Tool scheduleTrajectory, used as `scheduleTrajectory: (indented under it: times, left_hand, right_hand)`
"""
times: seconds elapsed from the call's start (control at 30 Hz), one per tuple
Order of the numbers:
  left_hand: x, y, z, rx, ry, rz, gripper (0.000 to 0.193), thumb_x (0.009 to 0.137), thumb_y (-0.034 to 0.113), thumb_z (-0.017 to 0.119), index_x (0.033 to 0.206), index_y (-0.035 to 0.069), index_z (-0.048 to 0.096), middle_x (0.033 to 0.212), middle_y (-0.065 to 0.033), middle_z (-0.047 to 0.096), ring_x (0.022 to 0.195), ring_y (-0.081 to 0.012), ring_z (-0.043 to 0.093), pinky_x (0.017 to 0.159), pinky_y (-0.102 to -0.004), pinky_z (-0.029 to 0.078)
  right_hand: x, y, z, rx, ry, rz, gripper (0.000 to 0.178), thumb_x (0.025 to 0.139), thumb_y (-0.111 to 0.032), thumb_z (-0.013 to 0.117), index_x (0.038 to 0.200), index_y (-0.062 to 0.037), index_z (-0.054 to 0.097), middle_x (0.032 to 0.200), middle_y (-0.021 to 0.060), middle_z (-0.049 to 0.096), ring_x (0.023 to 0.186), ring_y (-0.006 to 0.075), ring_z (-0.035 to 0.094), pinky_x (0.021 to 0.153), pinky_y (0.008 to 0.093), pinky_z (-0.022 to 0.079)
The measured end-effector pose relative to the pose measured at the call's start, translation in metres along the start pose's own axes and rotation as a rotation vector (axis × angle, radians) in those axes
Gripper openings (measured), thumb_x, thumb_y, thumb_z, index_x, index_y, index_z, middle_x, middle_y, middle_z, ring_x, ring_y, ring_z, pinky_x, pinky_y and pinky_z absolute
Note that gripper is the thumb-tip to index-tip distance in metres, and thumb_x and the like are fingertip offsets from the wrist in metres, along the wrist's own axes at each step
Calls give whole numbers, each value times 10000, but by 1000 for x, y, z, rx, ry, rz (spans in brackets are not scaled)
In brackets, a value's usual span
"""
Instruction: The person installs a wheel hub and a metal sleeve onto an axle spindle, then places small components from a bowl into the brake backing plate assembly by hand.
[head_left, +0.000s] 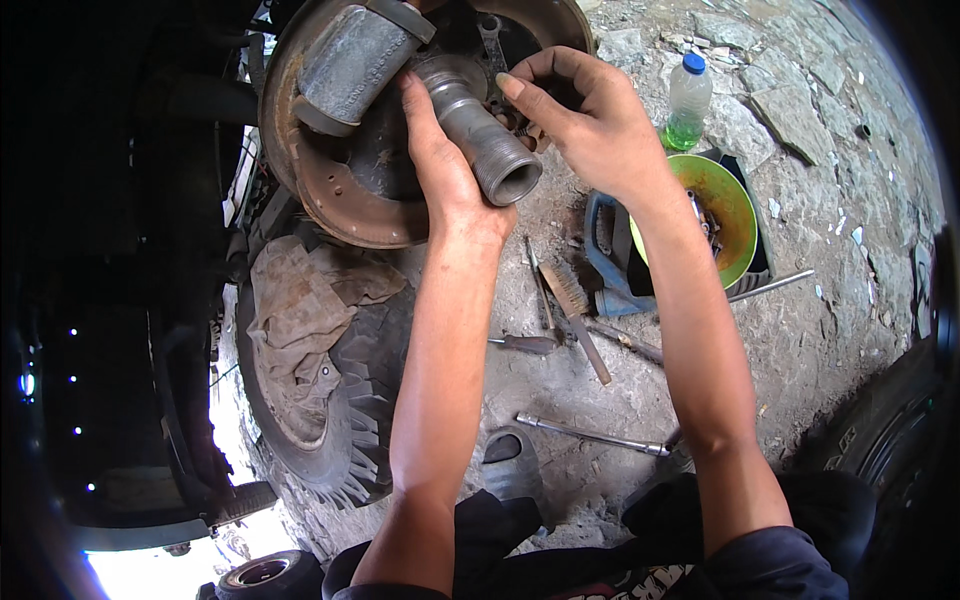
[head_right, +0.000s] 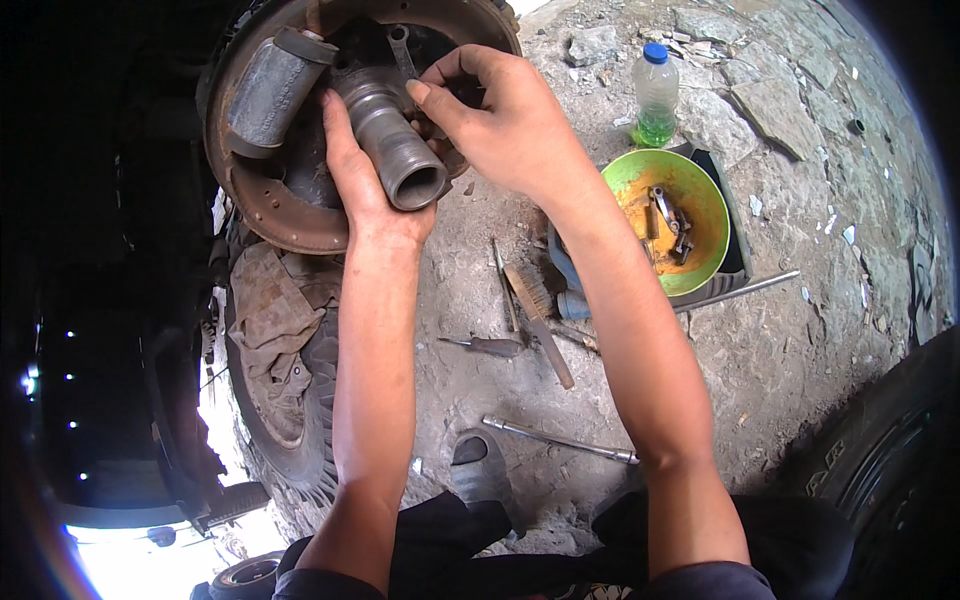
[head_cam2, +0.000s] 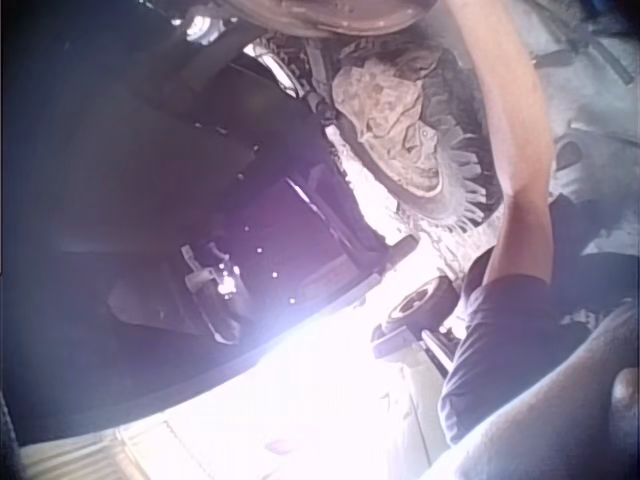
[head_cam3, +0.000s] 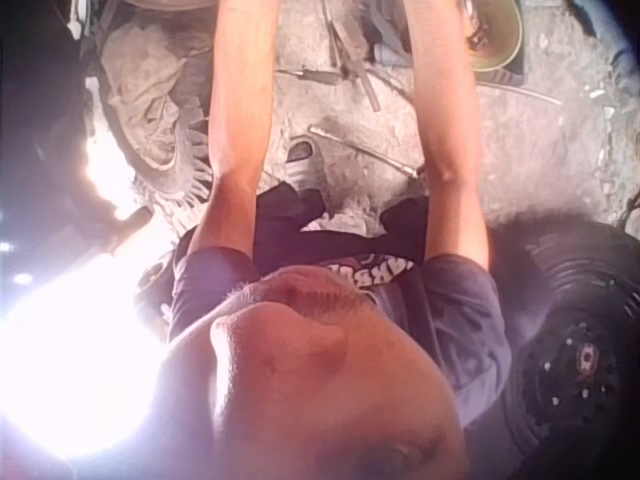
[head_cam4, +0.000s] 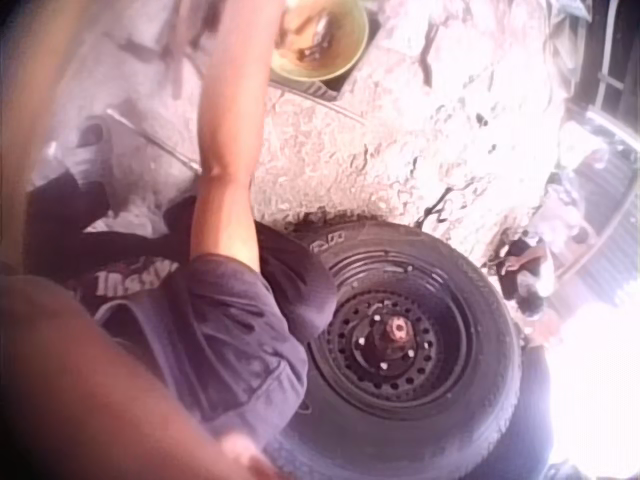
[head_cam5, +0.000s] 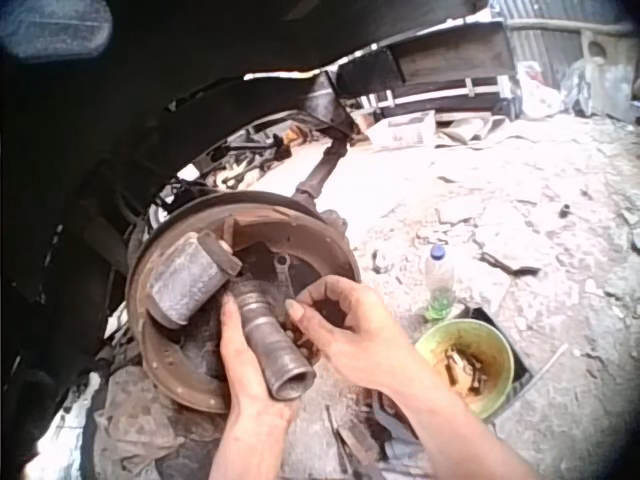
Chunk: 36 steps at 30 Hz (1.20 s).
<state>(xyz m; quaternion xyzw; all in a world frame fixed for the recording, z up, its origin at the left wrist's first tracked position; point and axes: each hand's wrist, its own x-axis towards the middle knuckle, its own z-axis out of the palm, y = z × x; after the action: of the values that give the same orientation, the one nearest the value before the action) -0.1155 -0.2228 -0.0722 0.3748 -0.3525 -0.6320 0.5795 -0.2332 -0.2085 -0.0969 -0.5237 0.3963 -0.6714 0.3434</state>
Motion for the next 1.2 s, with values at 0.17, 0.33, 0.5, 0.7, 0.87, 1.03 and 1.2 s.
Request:
scheduleTrajectory:
  times: [0.17, 0.33, 0.5, 0.7, 0.87, 1.03, 1.2]
  left_hand:
    - [-1, 0, -3, -11, -132, 15, 638, 961, 634, 472, 1296, 92, 494, 1176, -92, 574, 1055, -216, 593, 865, -379, 513]
    - [-4, -1, 1, 30, -142, 39, 614, 970, 595, 498, 1342, 106, 480, 1247, -86, 557, 1134, -213, 578, 925, -375, 504]
    - [-3, 2, -1, 29, -142, 21, 585, 987, 585, 471, 1345, 122, 487, 1267, -79, 563, 1160, -211, 576, 932, -370, 503]
    - [-4, 9, 3, 17, -145, -27, 628, 988, 602, 449, 1388, 118, 465, 1313, -80, 558, 1206, -224, 564, 977, -386, 490]
    - [-6, 6, 4, 38, -113, 1, 642, 989, 613, 430, 1409, 128, 450, 1339, -66, 549, 1224, -218, 557, 994, -387, 485]
    - [-3, 3, 1, -6, -146, 78, 635, 988, 614, 433, 1402, 133, 454, 1335, -56, 549, 1211, -209, 562, 994, -374, 486]
    - [-3, 4, 2, 72, -136, 69, 629, 988, 620, 425, 1399, 145, 455, 1331, -55, 546, 1201, -211, 565, 977, -373, 496]
  right_hand:
    - [11, -6, 7, -49, -17, 83, 268, 853, -225, 740, 931, 31, 721, 743, 129, 703, 645, 147, 669, 601, 299, 536]
    - [29, -4, 26, -16, 21, 16, 324, 806, -260, 778, 924, 38, 736, 749, 149, 709, 693, 175, 681, 651, 314, 546]
    - [30, -4, 30, -13, 44, 40, 321, 785, -254, 793, 915, 35, 742, 762, 144, 721, 703, 171, 690, 673, 302, 551]
    - [31, 2, 45, 128, 184, -11, 303, 822, -233, 771, 924, 50, 736, 763, 130, 728, 675, 152, 681, 653, 284, 540]
    - [30, -1, 44, 135, 210, -4, 288, 846, -226, 750, 929, 50, 736, 765, 131, 728, 668, 140, 672, 623, 287, 528]
    - [29, 4, 47, 236, 228, 82, 288, 835, -224, 773, 916, 49, 738, 752, 103, 720, 681, 129, 661, 625, 276, 528]
    - [28, 6, 44, 338, 140, 5, 276, 805, -206, 804, 918, 38, 742, 771, 103, 721, 690, 128, 660, 641, 270, 535]
